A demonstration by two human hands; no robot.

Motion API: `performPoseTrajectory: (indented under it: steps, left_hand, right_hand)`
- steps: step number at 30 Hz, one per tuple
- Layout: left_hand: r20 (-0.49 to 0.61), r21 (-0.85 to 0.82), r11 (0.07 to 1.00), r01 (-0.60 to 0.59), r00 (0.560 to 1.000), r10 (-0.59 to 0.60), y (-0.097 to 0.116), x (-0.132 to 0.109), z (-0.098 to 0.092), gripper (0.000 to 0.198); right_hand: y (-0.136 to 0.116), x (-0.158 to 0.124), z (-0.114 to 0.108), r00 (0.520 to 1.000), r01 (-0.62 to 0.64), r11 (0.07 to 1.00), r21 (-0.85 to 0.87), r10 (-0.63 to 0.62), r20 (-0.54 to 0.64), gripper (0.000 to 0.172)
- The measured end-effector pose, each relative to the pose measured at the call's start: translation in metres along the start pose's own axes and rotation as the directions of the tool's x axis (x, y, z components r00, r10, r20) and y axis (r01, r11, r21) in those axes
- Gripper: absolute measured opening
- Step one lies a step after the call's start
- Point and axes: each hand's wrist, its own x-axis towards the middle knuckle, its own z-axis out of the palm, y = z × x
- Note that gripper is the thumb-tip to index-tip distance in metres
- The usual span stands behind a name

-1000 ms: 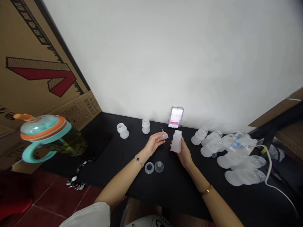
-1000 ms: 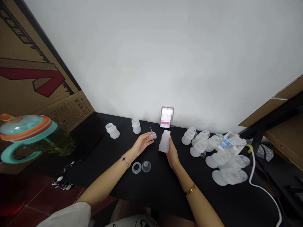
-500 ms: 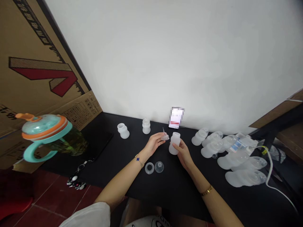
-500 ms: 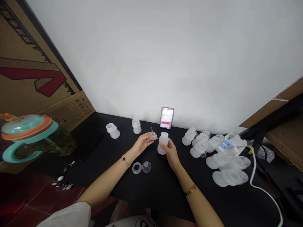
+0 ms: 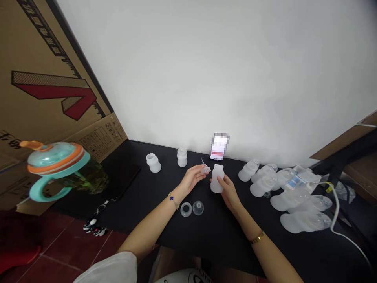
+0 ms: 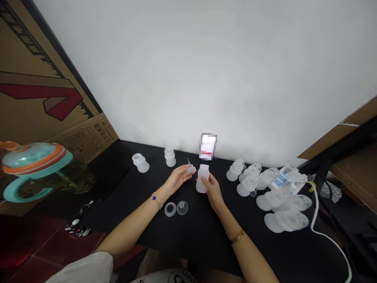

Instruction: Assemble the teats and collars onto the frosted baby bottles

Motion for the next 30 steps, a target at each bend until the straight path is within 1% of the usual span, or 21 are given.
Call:
performPoseTrajectory:
  steps: [4, 9, 19, 23, 30]
  left_hand:
    - [0.011, 0.022, 1.000, -0.007, 1.000, 0.007, 0.0008, -0.0003, 0.0005, 0.029]
    - [0.015, 0.053, 0.999, -0.011, 1.000, 0.011, 0.0038, -0.0021, 0.0027, 0.030]
    - [0.021, 0.060, 0.998, -0.016, 1.000, 0.015, 0.0032, -0.0017, 0.0022, 0.032]
    - [0.004, 0.059, 0.998, -0.022, 1.000, 0.022, 0.0038, -0.0019, 0.0026, 0.032]
    - [-0.064, 0.014, 0.998, -0.067, 0.996, 0.068, 0.0038, 0.0002, 0.0009, 0.030]
  right_hand:
    - [-0.0025, -0.0013, 0.0021, 1.000, -0.013, 1.000, -0.012, 0.013, -0.009, 0.046]
    - [-0.0066, -0.0035, 0.0050, 1.000, 0.014, 0.999, -0.044, -0.014, 0.009, 0.052]
    - [-0.0058, -0.0029, 0.0053, 1.000, 0.023, 0.997, -0.072, -0.021, 0.018, 0.048]
    - [-0.0051, -0.0034, 0.0053, 1.000, 0.016, 0.995, -0.096, -0.013, 0.023, 0.050]
    - [-0.0010, -0.0010, 0.0018, 0.999, 0.008, 0.992, -0.123, -0.002, 0.043, 0.053]
